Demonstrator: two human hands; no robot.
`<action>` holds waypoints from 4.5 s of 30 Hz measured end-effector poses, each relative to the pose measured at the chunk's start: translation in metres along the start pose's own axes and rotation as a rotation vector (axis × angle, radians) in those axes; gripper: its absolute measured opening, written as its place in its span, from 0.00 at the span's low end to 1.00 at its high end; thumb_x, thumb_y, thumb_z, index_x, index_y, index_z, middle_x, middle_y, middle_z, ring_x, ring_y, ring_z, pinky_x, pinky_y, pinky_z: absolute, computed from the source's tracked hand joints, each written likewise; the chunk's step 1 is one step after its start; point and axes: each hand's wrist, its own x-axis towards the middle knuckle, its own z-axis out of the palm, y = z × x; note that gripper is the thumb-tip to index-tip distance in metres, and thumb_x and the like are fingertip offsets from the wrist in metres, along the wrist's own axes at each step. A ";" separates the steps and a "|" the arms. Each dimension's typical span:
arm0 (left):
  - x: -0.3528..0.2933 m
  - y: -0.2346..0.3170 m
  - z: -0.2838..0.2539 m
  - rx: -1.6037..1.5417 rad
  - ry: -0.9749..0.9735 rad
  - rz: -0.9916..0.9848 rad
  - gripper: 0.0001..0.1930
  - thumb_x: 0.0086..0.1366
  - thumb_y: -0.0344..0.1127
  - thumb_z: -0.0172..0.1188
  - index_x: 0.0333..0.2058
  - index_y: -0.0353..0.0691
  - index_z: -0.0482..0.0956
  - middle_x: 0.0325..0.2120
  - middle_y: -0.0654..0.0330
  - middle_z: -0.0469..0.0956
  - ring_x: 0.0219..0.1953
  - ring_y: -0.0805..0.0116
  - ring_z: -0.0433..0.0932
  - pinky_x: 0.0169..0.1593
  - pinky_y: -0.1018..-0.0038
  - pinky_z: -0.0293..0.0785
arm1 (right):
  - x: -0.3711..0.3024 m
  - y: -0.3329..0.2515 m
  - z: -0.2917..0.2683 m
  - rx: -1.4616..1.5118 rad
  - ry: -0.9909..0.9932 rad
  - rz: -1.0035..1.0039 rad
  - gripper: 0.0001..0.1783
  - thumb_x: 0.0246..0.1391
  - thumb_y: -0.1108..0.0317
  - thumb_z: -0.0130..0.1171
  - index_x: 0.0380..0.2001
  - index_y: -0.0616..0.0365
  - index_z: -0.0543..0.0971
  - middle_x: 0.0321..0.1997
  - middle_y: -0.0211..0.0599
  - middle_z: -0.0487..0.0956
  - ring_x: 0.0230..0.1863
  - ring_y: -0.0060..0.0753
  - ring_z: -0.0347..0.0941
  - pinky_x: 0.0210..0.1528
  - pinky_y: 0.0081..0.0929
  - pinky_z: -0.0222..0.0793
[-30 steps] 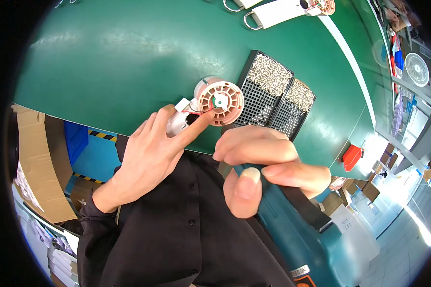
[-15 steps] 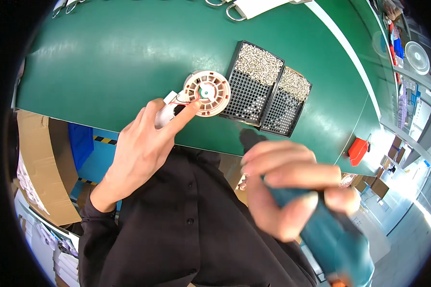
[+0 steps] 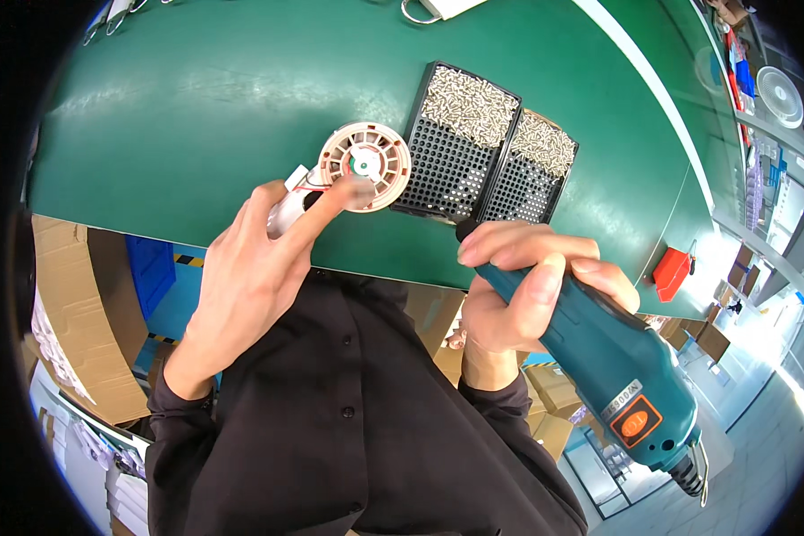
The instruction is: Using an electric screwdriver to assemble portable handheld fans on a production line.
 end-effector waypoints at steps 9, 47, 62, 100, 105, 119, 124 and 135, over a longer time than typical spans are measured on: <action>0.000 0.000 0.002 -0.023 0.020 0.002 0.35 0.53 0.23 0.58 0.60 0.61 0.68 0.38 0.52 0.68 0.33 0.59 0.74 0.34 0.68 0.76 | -0.001 0.002 -0.001 -0.032 -0.048 -0.006 0.16 0.59 0.69 0.51 0.43 0.54 0.55 0.20 0.45 0.68 0.11 0.40 0.67 0.14 0.41 0.71; -0.015 -0.010 0.011 0.047 0.073 0.084 0.30 0.52 0.32 0.58 0.57 0.58 0.70 0.34 0.56 0.68 0.26 0.70 0.70 0.27 0.80 0.72 | 0.013 -0.004 0.089 -0.023 -0.510 0.016 0.10 0.64 0.64 0.41 0.40 0.54 0.54 0.23 0.47 0.66 0.12 0.43 0.66 0.14 0.38 0.71; -0.012 -0.004 0.001 0.018 -0.019 0.047 0.32 0.52 0.26 0.57 0.58 0.58 0.70 0.37 0.54 0.68 0.31 0.62 0.72 0.29 0.72 0.75 | 0.026 -0.031 0.066 0.105 -0.286 -0.208 0.17 0.62 0.58 0.38 0.48 0.57 0.65 0.23 0.36 0.64 0.12 0.33 0.62 0.12 0.32 0.63; 0.004 -0.001 -0.006 -0.038 -0.061 -0.015 0.35 0.49 0.22 0.60 0.58 0.59 0.71 0.41 0.50 0.68 0.37 0.56 0.74 0.37 0.65 0.76 | 0.019 0.008 -0.031 -0.227 0.253 -0.091 0.12 0.52 0.74 0.49 0.38 0.61 0.59 0.14 0.41 0.64 0.06 0.35 0.62 0.07 0.32 0.65; 0.004 -0.001 -0.007 -0.049 -0.051 -0.013 0.34 0.52 0.23 0.59 0.58 0.60 0.71 0.40 0.51 0.69 0.36 0.57 0.74 0.37 0.65 0.75 | 0.020 -0.002 -0.032 -0.223 0.295 -0.112 0.13 0.54 0.71 0.49 0.40 0.60 0.60 0.14 0.39 0.64 0.07 0.34 0.63 0.07 0.32 0.65; 0.000 -0.008 -0.001 -0.028 0.028 0.043 0.36 0.50 0.24 0.57 0.59 0.62 0.69 0.36 0.53 0.68 0.31 0.61 0.73 0.33 0.70 0.75 | 0.037 -0.028 0.053 -0.018 -0.293 -0.198 0.16 0.62 0.62 0.37 0.48 0.58 0.63 0.22 0.41 0.66 0.07 0.35 0.61 0.10 0.35 0.64; -0.001 -0.012 0.003 0.009 0.027 0.062 0.37 0.48 0.25 0.58 0.59 0.62 0.69 0.36 0.53 0.68 0.28 0.64 0.71 0.29 0.73 0.75 | 0.048 -0.020 0.055 -0.129 -0.432 -0.166 0.13 0.62 0.66 0.36 0.47 0.56 0.62 0.21 0.42 0.66 0.08 0.36 0.62 0.10 0.36 0.66; 0.001 -0.021 -0.011 -0.091 -0.045 0.055 0.34 0.54 0.32 0.63 0.61 0.42 0.64 0.32 0.57 0.69 0.29 0.63 0.71 0.34 0.72 0.70 | 0.037 0.015 0.063 -0.032 -0.278 -0.076 0.08 0.59 0.70 0.43 0.40 0.55 0.58 0.19 0.45 0.66 0.09 0.38 0.63 0.10 0.34 0.68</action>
